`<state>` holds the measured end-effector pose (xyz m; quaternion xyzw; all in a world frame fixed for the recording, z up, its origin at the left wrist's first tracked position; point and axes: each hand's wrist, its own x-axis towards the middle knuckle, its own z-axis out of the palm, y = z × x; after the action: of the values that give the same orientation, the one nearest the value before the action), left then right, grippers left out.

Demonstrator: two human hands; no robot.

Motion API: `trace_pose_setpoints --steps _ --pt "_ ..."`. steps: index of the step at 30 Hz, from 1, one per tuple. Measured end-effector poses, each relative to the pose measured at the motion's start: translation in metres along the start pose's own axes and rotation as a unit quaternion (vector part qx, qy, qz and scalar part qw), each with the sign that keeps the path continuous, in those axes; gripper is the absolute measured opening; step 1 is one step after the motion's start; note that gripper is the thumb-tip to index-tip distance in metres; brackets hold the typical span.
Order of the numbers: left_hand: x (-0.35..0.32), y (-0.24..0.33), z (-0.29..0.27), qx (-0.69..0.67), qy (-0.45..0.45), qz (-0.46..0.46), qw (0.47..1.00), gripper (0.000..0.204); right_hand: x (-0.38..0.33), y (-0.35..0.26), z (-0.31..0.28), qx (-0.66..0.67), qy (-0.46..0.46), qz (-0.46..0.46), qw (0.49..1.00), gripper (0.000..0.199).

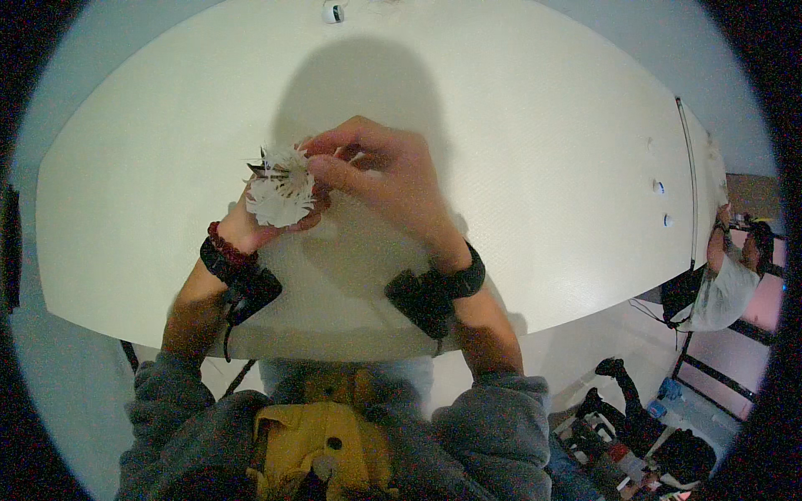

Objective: The person assembles shuttlecocks by manually inserting feathers into a plastic base one by one, then sets the partially completed items aside on the table to gather more components.

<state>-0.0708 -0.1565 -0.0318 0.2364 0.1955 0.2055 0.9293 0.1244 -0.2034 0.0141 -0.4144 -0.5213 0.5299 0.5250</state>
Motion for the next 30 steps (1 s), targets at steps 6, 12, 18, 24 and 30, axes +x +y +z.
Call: trace_pose_setpoints --steps 6,12,18,24,30 --pt "-0.005 -0.002 0.016 0.072 0.099 0.043 0.992 0.032 -0.003 -0.001 0.016 0.002 0.01 -0.022 1.0 0.018" --pt "-0.004 -0.007 -0.015 0.065 0.056 0.032 0.996 0.029 0.006 -0.006 0.015 -0.092 -0.024 -0.087 0.992 0.014" --pt "-0.006 -0.001 0.0 0.155 0.061 0.068 0.984 0.027 0.003 0.001 0.021 -0.077 0.045 -0.118 0.989 0.011" --pt "-0.009 0.007 0.03 0.14 0.083 0.068 0.984 0.027 0.004 0.0 0.017 -0.111 0.074 -0.153 0.979 0.007" --pt "-0.004 0.007 0.019 0.037 0.052 0.04 0.997 0.025 0.002 -0.004 0.013 -0.143 0.053 -0.18 0.972 0.006"
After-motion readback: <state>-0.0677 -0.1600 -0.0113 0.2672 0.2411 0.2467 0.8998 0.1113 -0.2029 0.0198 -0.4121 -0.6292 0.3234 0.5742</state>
